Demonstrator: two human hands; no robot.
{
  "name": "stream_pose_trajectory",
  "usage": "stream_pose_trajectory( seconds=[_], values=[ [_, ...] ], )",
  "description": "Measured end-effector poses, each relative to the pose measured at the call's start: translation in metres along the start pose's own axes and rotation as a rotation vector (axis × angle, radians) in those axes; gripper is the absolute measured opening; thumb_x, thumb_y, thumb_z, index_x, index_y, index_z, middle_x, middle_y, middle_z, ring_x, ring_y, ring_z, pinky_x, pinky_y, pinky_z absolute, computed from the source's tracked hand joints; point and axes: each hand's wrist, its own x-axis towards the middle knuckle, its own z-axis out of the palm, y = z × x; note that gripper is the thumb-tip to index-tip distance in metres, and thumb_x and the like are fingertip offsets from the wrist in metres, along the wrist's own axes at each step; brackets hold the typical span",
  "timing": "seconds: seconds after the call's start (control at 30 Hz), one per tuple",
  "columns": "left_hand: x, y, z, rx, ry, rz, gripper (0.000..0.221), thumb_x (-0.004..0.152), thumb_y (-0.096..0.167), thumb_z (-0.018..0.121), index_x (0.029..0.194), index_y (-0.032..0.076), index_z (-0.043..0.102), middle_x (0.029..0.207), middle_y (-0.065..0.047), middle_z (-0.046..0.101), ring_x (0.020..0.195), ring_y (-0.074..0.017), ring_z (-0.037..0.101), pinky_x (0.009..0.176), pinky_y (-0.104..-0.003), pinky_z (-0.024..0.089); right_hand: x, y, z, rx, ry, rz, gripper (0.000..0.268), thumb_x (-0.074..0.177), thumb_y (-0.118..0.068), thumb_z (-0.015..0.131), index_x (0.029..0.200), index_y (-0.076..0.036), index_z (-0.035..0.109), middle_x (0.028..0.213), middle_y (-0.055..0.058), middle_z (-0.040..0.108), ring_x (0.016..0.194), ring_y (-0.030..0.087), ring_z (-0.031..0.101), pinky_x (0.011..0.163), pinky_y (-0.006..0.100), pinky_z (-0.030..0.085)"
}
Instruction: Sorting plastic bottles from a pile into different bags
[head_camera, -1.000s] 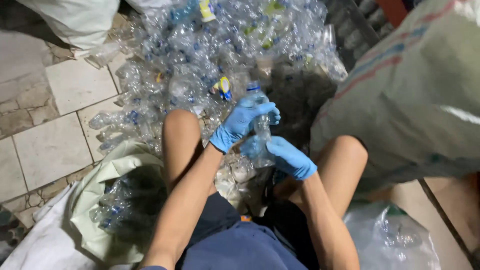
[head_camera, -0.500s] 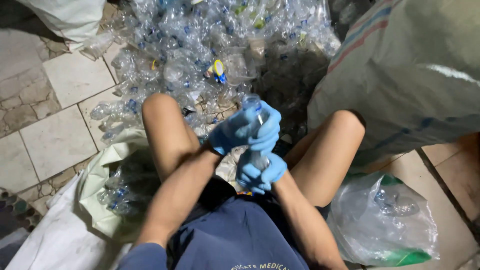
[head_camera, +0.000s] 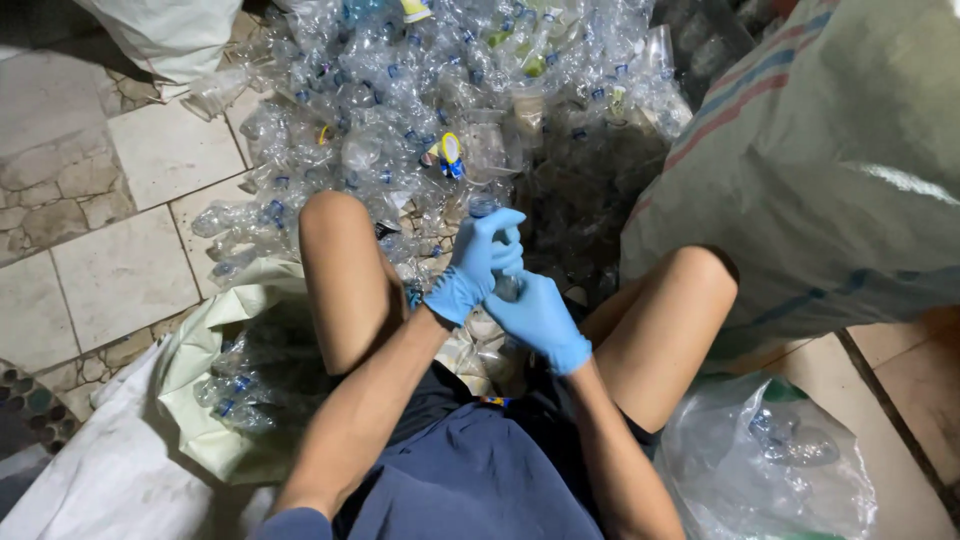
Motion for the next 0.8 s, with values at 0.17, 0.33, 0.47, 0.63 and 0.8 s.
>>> stream_pose_trajectory(
  seconds=[0.17,0.33,0.47,0.63,0.8],
  values=[
    [-0.02,0.009,-0.006,-0.322,-0.91,-0.346,0.035,0.085,0.018,0.063,0.054,0.018,0.046,0.04,0.004,0.024,0.028,-0.0069,0.025,0.033,-0.028,0.024,-0.017,-0.035,-0.077,0.643,-0.685,-0.288,0.031,0.082,-0.029,0.082,0.087,0.0,0.07,0.084,0.007,0.075,0.08,0.01,0.061,0.066,0.027,0.051],
    [-0.017,0.008,0.002,-0.126,-1.148,-0.203,0.026,0.093,0.012,0.052,0.115,0.0,0.061,0.115,-0.011,0.066,0.104,-0.0186,0.062,0.096,-0.031,0.048,-0.006,-0.012,-0.069,0.963,-0.967,-0.319,0.04,0.077,-0.035,0.082,0.093,0.001,0.073,0.086,0.007,0.073,0.075,0.007,0.059,0.063,0.024,0.05],
    [-0.083,0.054,0.059,-0.074,-1.483,-0.495,0.014,0.08,-0.003,0.059,0.078,0.003,0.048,0.063,-0.006,0.042,0.049,-0.0155,0.031,0.049,-0.029,0.032,-0.007,-0.005,-0.056,1.075,-1.056,-0.269,0.03,0.077,-0.027,0.077,0.09,-0.001,0.068,0.08,0.007,0.067,0.07,0.009,0.054,0.06,0.025,0.046],
    [-0.058,0.038,0.069,-0.21,-1.775,-0.63,0.035,0.085,-0.007,0.056,0.055,0.006,0.042,0.045,-0.005,0.037,0.036,-0.011,0.027,0.04,-0.023,0.028,-0.014,0.002,-0.042,1.213,-1.161,-0.198,0.018,0.077,-0.017,0.07,0.086,-0.003,0.063,0.073,0.007,0.059,0.062,0.011,0.048,0.056,0.025,0.042],
    [-0.065,0.034,0.046,-0.259,-1.53,-0.587,0.024,0.083,-0.014,0.053,0.068,0.002,0.044,0.058,-0.005,0.036,0.048,-0.0124,0.026,0.05,-0.025,0.03,-0.027,0.002,-0.026,1.36,-1.271,-0.122,0.009,0.077,-0.006,0.064,0.082,-0.006,0.057,0.065,0.006,0.052,0.055,0.013,0.041,0.051,0.026,0.037]
  ],
)
